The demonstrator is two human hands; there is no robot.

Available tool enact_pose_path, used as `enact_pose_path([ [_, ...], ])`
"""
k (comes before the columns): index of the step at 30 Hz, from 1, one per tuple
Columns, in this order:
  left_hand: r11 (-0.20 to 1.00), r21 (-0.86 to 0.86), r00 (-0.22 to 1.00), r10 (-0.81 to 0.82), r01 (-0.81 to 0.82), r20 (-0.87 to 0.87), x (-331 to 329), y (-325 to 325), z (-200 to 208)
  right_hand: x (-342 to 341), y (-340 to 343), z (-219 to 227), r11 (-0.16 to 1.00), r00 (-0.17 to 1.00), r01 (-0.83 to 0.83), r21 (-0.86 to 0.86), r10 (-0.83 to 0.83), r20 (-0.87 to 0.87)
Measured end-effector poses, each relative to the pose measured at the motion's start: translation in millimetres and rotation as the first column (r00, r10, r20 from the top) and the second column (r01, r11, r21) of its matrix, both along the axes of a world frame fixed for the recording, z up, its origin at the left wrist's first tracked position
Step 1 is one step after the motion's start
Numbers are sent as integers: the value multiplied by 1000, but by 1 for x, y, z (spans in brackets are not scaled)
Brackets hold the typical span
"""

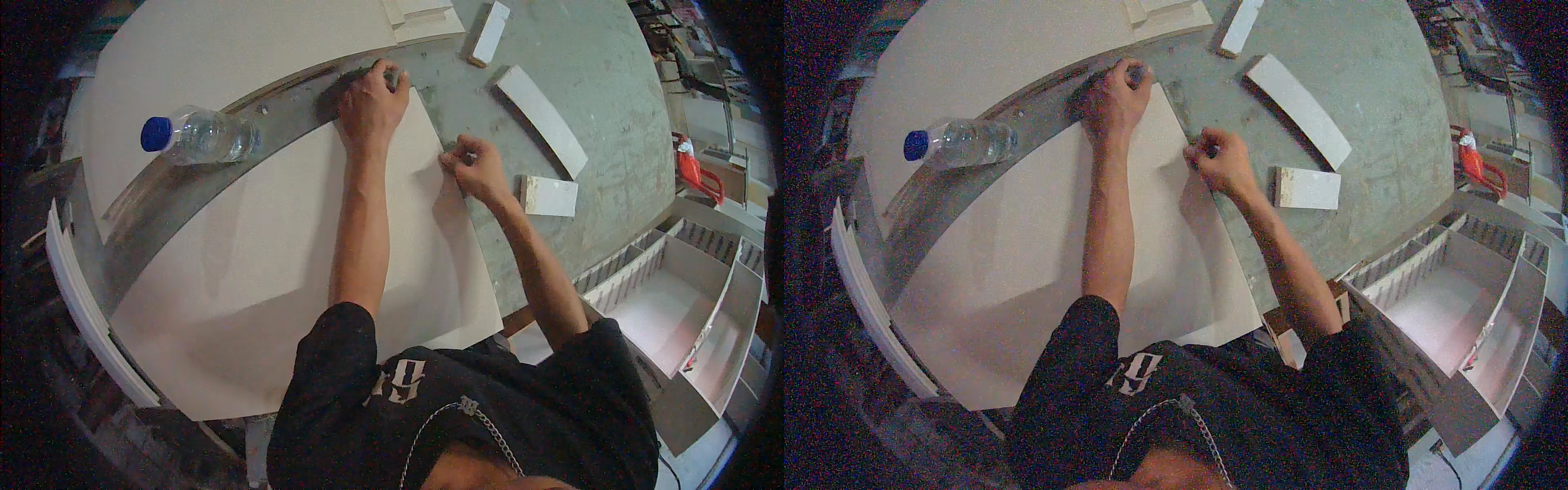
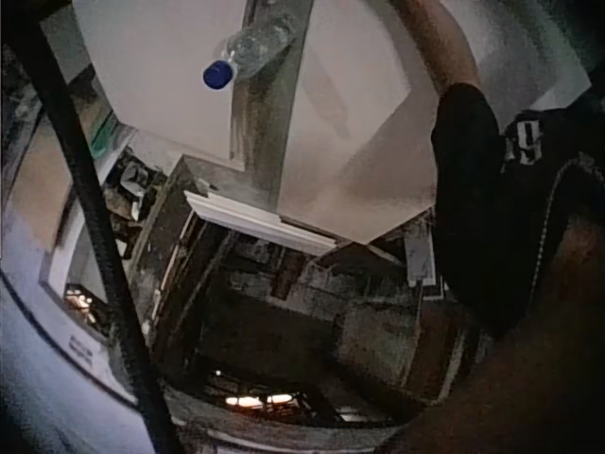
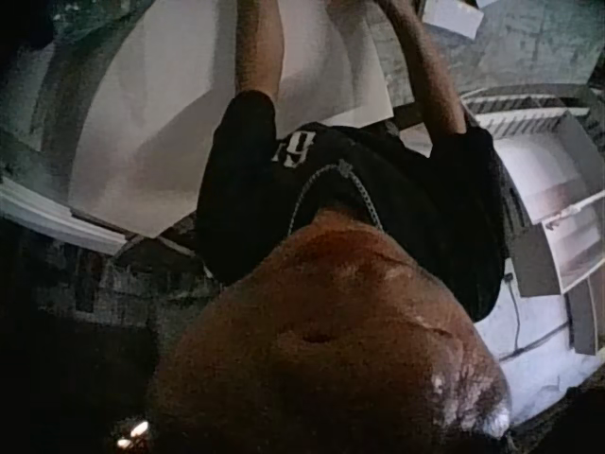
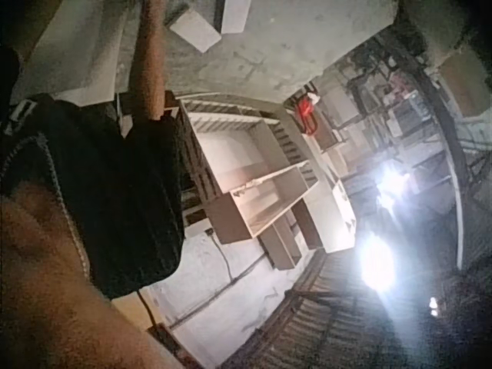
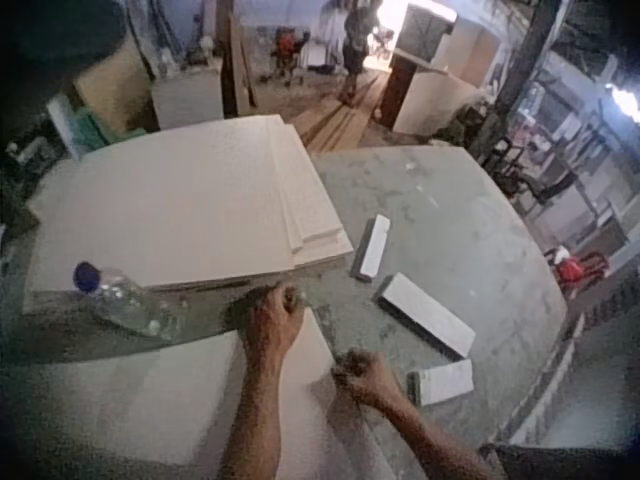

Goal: The person sands the edge of a white wooden board using a sanding block, then wipes the surface with a cloth.

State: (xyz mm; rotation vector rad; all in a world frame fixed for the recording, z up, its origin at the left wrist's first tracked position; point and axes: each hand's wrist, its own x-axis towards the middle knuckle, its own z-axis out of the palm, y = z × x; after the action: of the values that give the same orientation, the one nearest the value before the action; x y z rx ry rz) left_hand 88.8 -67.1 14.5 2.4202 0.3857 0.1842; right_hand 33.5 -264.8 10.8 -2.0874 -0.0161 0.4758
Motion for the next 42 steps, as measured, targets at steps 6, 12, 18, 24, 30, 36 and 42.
enact_pose_path([
  [6,999,-45,999,-19,17,-38,1,-1,2,18,4,5,997,998,-51,-63,53,29],
  [12,997,-73,1000,-17,17,8,4,1,-12,18,8,12,986,997,-79,-148,80,1],
  [18,998,-57,1000,-19,20,13,3,4,-16,-5,2,1,999,997,2,33,-5,73],
  [24,998,-58,1000,-13,12,-15,4,-2,-8,21,11,10,999,999,-13,-47,15,50],
  [30,999,-49,1000,-14,15,8,2,1,-5,13,17,25,993,1000,-18,-118,20,15],
  [36,1000,-8,999,-2,2,39,2,5,-11,-9,9,12,999,1000,18,38,-19,16],
  [42,999,-30,1000,-22,23,7,6,-1,-7,20,18,19,997,997,10,-73,-5,75],
])
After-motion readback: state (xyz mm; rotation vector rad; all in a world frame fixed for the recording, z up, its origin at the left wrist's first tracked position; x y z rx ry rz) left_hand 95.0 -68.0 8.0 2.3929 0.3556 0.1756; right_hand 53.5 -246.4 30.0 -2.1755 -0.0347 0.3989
